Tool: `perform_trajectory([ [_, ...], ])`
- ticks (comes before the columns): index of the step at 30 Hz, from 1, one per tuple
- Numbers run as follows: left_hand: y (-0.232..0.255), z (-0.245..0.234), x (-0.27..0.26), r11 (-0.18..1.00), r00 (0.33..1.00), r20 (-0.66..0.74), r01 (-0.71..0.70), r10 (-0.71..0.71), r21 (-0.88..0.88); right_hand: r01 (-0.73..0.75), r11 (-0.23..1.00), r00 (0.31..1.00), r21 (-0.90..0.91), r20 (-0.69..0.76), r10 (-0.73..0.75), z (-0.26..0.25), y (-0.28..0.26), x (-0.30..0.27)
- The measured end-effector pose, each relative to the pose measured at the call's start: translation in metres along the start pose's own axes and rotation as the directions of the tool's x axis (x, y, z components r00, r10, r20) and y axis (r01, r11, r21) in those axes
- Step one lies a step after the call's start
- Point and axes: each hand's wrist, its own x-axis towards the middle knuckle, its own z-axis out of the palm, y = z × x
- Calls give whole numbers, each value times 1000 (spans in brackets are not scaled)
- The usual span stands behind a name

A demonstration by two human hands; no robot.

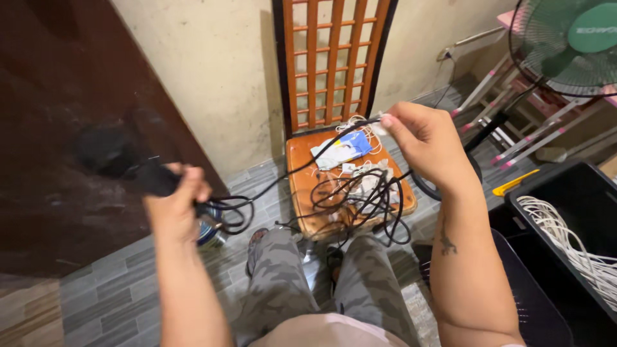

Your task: The person cleans a black wired microphone using a white tissue. They wipe the microphone head and the cable repeatedly while holding the device in their left hand. The task takes place on a wooden chair in a room with a fan and a storage bin nearby.

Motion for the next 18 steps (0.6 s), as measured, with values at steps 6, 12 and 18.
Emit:
perform_trajectory([
  [6,-54,53,-4,973,982,102,136,-157,185,34,965,992,260,106,-64,27,-21,5],
  [12,-80,119,-26,933,854,437,350,-282,-80,79,900,989,428,78,-124,64,-30,8],
  [18,-92,141,-47,856,851,419,446,-316,-261,-38,733,989,679,-79,124,88,-26,4],
])
